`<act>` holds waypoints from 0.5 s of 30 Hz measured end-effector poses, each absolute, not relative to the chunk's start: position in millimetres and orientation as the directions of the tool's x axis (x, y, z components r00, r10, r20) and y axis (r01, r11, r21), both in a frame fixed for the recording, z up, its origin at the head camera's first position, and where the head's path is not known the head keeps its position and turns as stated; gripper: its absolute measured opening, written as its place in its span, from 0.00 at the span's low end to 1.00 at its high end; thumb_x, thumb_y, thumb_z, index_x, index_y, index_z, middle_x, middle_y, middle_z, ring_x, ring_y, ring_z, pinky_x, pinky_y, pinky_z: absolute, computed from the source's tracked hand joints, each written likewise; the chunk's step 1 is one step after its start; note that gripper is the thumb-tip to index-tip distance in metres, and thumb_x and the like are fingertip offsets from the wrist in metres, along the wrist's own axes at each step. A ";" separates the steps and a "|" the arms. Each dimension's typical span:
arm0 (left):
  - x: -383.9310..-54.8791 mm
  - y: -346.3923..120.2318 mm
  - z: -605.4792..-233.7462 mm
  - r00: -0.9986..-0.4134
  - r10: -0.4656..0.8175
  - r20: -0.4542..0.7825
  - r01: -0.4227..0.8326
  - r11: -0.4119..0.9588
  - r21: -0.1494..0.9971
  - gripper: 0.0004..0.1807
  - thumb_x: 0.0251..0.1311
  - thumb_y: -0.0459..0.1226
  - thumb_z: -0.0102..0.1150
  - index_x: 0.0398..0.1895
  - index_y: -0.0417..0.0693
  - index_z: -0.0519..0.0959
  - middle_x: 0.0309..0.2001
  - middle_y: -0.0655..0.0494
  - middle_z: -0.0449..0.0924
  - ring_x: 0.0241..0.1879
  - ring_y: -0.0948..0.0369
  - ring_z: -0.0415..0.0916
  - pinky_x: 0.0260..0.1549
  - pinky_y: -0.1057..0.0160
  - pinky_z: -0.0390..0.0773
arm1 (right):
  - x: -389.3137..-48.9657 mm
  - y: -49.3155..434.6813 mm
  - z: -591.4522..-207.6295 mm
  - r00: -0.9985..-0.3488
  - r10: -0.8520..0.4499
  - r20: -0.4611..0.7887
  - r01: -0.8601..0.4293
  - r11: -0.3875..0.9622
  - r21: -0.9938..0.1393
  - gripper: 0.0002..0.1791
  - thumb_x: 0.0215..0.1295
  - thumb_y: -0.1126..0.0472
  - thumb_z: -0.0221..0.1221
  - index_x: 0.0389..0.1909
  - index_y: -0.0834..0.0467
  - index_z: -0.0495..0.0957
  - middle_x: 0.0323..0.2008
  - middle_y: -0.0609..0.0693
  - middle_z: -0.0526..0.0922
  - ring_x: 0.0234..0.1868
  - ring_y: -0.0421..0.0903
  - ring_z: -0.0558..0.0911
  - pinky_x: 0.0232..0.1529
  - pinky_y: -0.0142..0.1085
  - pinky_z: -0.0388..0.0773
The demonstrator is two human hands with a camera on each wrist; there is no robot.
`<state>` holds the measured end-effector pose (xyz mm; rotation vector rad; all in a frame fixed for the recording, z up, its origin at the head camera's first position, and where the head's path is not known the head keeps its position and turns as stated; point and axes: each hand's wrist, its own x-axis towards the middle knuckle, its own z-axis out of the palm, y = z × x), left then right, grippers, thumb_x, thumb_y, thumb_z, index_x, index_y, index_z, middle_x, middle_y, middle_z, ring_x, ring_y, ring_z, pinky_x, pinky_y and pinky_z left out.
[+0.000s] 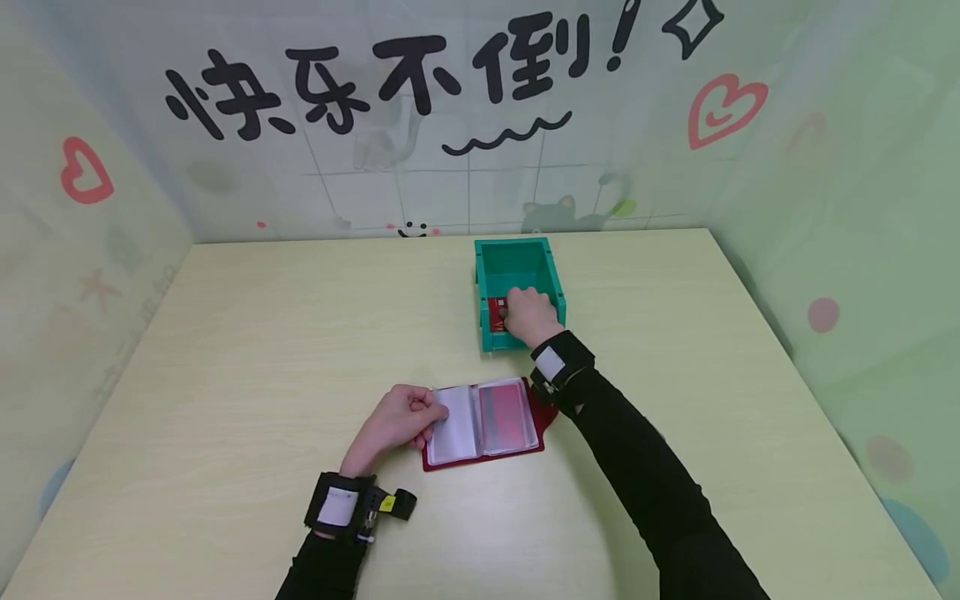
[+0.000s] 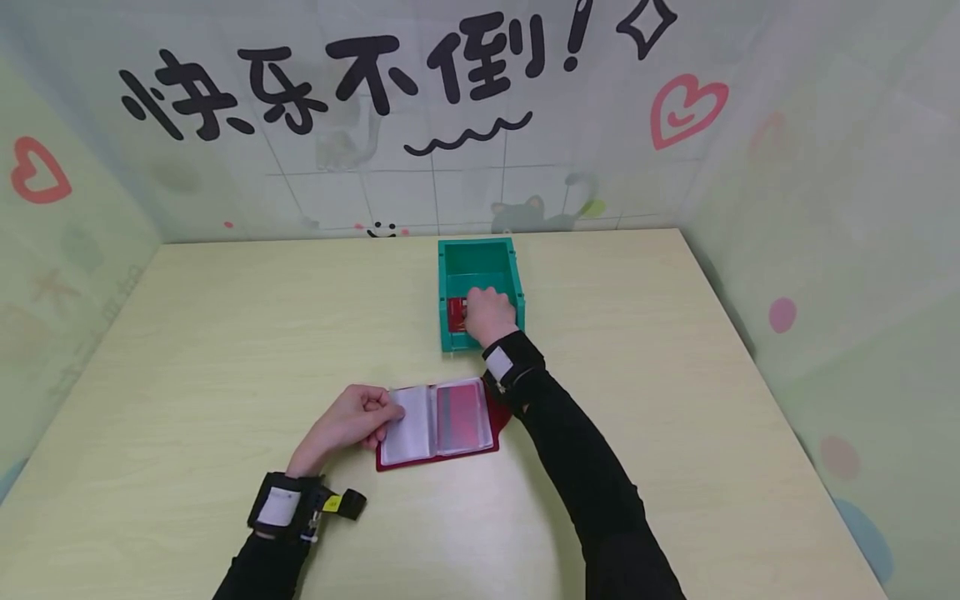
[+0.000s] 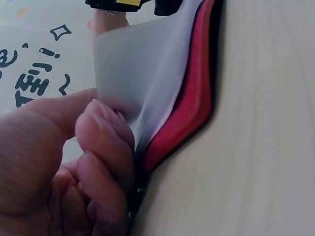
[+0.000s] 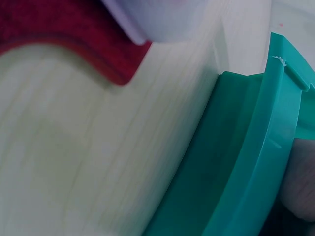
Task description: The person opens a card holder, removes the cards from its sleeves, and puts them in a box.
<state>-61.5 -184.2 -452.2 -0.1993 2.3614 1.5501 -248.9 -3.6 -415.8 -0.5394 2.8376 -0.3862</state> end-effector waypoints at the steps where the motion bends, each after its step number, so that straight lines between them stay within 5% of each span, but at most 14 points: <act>1: -61.3 -184.3 -452.3 -0.943 0.051 -0.329 -0.281 0.406 0.869 0.09 0.65 0.34 0.60 0.27 0.40 0.76 0.14 0.60 0.73 0.12 0.65 0.68 0.17 0.70 0.74 | -248.8 -3.9 -416.2 -0.907 -0.386 -0.167 -0.327 0.897 -0.299 0.12 0.74 0.58 0.57 0.43 0.65 0.79 0.37 0.60 0.83 0.32 0.53 0.80 0.29 0.38 0.77; 10: -60.1 -181.3 -452.8 -0.955 -0.022 -0.297 -0.276 0.440 0.855 0.08 0.63 0.35 0.64 0.37 0.40 0.77 0.16 0.57 0.74 0.13 0.64 0.69 0.17 0.69 0.73 | -234.6 5.3 -408.6 -0.901 -0.431 0.051 -0.415 0.819 -0.398 0.13 0.73 0.63 0.55 0.49 0.69 0.77 0.41 0.64 0.84 0.37 0.58 0.85 0.34 0.45 0.85; 15: -60.4 -175.3 -446.9 -0.975 -0.118 -0.186 -0.220 0.562 0.797 0.23 0.57 0.37 0.70 0.53 0.42 0.73 0.21 0.55 0.72 0.20 0.62 0.67 0.23 0.68 0.67 | -203.8 24.6 -393.7 -0.865 -0.473 0.165 -0.475 0.670 -0.570 0.19 0.70 0.62 0.59 0.58 0.67 0.77 0.34 0.61 0.85 0.26 0.51 0.80 0.25 0.37 0.77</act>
